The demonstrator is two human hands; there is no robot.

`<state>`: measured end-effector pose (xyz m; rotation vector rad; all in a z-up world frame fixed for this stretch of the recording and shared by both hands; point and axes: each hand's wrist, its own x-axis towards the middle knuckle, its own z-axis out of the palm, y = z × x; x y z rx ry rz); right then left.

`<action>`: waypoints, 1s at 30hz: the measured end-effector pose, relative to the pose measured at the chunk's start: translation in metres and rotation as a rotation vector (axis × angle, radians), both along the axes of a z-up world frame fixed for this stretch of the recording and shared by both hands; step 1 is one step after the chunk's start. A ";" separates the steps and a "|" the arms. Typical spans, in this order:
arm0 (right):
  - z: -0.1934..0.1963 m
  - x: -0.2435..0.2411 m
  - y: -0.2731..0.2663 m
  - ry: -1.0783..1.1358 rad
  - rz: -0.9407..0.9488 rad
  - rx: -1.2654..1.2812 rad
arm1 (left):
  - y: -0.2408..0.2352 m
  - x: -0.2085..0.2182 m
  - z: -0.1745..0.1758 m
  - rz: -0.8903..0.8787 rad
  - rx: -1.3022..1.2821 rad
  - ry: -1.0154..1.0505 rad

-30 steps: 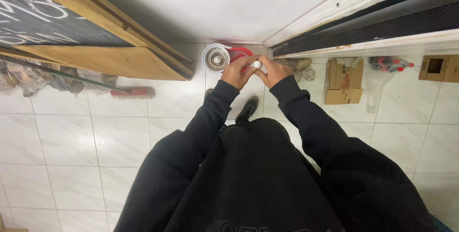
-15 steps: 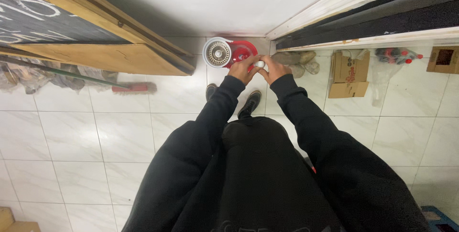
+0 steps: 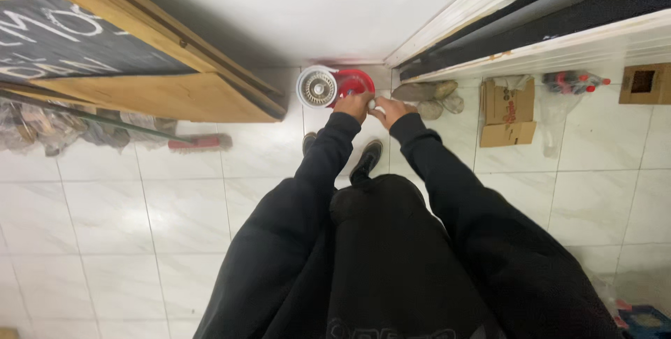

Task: The person attaches the handle parts of a mop and manipulates the mop head over a red bucket. They handle the plastic components and the mop assembly by hand, then place a small cylindrical object into the mop head structure.

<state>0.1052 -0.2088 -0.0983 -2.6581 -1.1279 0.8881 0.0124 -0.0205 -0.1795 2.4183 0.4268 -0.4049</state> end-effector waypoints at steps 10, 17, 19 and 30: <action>0.120 0.001 -0.011 0.195 -0.185 0.913 | 0.012 -0.012 0.224 0.005 0.076 -0.426; 0.201 0.018 -0.013 -0.280 0.150 1.029 | -0.022 -0.010 0.277 0.146 0.300 -0.910; 0.206 0.017 -0.010 -0.330 0.155 1.046 | -0.024 -0.014 0.275 0.140 0.312 -0.927; 0.250 -0.003 -0.002 -0.227 0.180 1.199 | -0.029 -0.028 0.363 0.230 0.188 -1.036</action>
